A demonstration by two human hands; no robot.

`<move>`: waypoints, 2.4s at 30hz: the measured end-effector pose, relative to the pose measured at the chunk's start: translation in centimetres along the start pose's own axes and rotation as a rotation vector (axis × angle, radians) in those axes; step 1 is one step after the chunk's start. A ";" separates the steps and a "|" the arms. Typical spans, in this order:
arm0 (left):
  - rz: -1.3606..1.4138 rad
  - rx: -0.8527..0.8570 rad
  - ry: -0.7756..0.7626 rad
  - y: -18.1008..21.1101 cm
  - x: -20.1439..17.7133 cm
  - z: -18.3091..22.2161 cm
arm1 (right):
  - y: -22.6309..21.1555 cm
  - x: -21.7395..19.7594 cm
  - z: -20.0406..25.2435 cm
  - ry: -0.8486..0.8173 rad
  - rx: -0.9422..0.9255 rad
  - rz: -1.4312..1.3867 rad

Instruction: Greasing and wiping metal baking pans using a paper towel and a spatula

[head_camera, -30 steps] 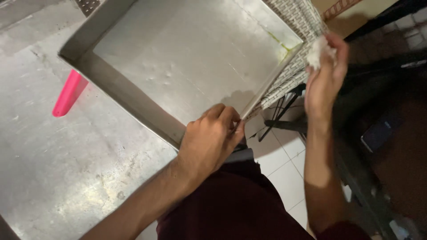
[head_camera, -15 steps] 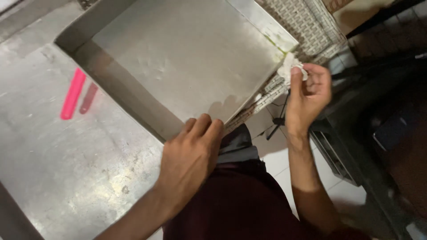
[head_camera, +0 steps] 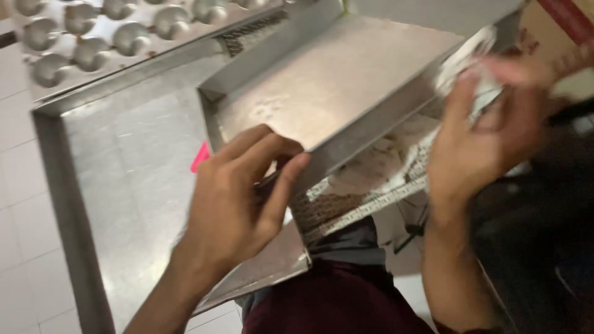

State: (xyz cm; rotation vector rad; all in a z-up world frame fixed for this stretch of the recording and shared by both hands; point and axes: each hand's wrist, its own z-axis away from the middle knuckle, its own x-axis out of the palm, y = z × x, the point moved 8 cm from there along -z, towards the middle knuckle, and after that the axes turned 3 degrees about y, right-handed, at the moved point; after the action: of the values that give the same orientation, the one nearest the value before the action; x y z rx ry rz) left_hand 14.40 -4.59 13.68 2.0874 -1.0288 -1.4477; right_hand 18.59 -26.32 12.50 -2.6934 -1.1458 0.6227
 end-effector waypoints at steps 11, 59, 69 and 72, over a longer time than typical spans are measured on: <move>0.105 -0.091 -0.061 -0.5 -1.1 0.0 | -2.5 1.9 2.6 -0.055 0.039 -0.072; -0.242 0.151 0.287 -0.5 -11.8 10.8 | -6.3 10.5 14.1 -1.077 -0.468 0.354; -0.277 0.142 0.329 -1.1 -11.5 10.1 | -19.8 5.2 4.7 -0.440 -0.146 -0.396; -0.255 0.122 0.354 -0.5 -12.0 10.1 | -13.1 8.2 4.4 -0.577 -0.215 -0.387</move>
State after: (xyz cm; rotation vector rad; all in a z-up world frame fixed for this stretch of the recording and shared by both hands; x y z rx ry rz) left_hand 2.98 5.66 17.02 2.5210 -0.7490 -1.0830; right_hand 13.24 -11.36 9.76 -2.3934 -1.9044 1.3129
